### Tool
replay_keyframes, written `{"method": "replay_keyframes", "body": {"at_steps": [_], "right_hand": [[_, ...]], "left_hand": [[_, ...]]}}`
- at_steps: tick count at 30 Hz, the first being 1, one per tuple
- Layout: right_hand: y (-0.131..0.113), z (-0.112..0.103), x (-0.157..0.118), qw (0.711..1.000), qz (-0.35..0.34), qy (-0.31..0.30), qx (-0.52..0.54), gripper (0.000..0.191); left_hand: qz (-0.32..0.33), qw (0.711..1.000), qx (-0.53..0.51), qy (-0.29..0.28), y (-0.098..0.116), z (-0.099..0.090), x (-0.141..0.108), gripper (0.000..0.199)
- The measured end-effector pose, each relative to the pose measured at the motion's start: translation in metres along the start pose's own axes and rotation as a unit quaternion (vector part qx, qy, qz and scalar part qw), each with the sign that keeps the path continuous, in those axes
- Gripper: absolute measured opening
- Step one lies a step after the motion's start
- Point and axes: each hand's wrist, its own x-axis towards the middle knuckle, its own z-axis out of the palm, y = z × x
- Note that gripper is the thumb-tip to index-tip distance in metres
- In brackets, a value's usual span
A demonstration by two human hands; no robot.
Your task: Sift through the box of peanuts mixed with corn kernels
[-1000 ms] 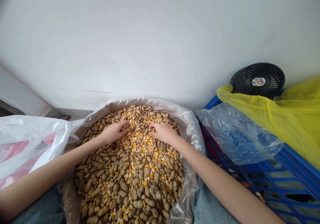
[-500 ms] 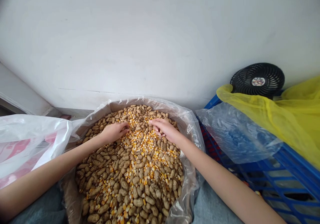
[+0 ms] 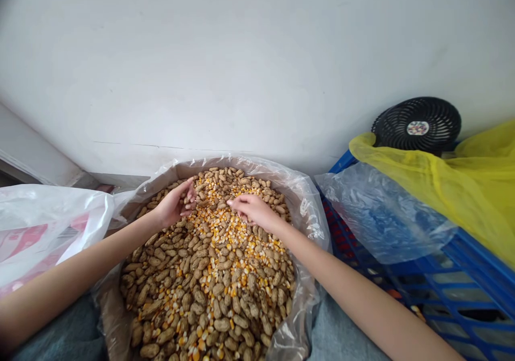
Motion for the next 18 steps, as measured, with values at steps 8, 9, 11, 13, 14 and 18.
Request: {"method": "replay_keyframes", "body": {"at_steps": [8,9,11,13,14,18], "right_hand": [[-0.001,0.010,-0.002,0.884,-0.113,-0.022,-0.454,0.033],[-0.001,0.011,-0.001,0.879,-0.110,-0.024,-0.464,0.033],[0.001,0.012,0.000,0.876,-0.099,-0.013,-0.473,0.028],[0.002,0.012,0.001,0.898,-0.087,0.010,-0.432,0.021],[0.002,0.011,0.001,0.921,-0.079,0.017,-0.381,0.021],[-0.001,0.002,0.002,0.999,-0.006,-0.027,0.047,0.032]], "left_hand": [[0.213,0.584,0.756,-0.206,-0.006,-0.001,-0.014,0.027],[0.212,0.569,0.767,-0.208,-0.008,0.000,-0.014,0.027],[0.208,0.568,0.771,-0.197,-0.012,0.003,-0.013,0.028],[0.194,0.621,0.737,-0.181,-0.014,0.004,-0.012,0.028],[0.185,0.675,0.694,-0.172,-0.013,0.004,-0.011,0.028],[0.054,0.957,0.258,-0.122,-0.003,0.001,-0.011,0.023]]}}
